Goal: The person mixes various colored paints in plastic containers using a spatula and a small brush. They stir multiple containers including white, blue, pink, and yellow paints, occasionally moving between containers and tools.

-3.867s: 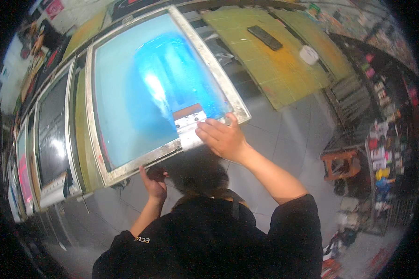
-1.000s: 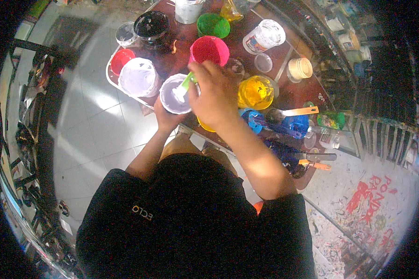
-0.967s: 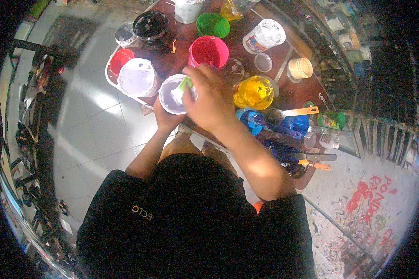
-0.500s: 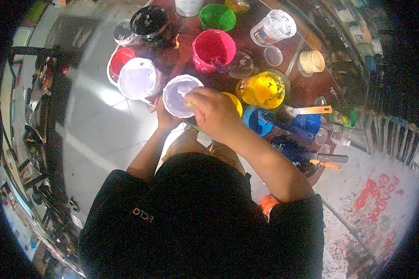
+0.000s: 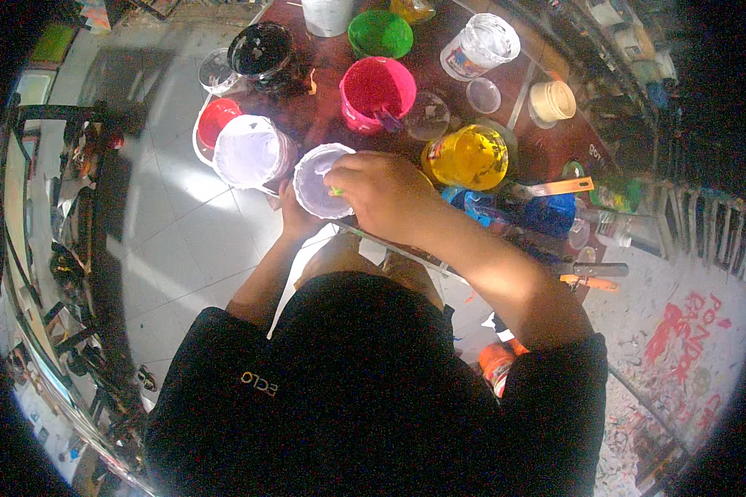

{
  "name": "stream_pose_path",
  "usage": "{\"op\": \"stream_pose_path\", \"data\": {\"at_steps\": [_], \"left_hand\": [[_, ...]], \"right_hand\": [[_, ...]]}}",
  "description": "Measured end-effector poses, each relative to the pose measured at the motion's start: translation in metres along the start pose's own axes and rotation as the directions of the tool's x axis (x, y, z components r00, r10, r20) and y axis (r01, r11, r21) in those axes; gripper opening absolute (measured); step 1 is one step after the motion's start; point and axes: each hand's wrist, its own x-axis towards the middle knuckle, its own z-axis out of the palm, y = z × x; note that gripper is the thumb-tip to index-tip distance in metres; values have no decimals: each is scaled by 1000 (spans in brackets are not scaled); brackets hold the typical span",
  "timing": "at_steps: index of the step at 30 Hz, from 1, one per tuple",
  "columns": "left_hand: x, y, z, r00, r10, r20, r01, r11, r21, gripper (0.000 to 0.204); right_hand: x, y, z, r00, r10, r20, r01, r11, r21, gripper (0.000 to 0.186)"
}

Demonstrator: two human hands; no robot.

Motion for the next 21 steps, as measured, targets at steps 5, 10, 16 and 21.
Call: {"op": "stream_pose_path", "data": {"at_steps": [5, 10, 16, 21], "left_hand": [[-1, 1, -1, 1000, 3, -5, -3, 1000, 3, 85], [-4, -2, 1, 999, -38, 3, 38, 999, -7, 89], [-2, 3, 0, 997, -70, 17, 70, 998, 0, 92], [1, 8, -3, 1000, -26, -8, 26, 1000, -2, 92]], "right_hand": [[-1, -11, 6, 989, 83, 124, -83, 997, -10, 19], [-7, -23, 14, 998, 23, 54, -24, 1000, 11, 15], [6, -9, 16, 979, 175, -107, -164, 981, 102, 9], [0, -1, 25, 962, 212, -174, -209, 977, 39, 11]]}}
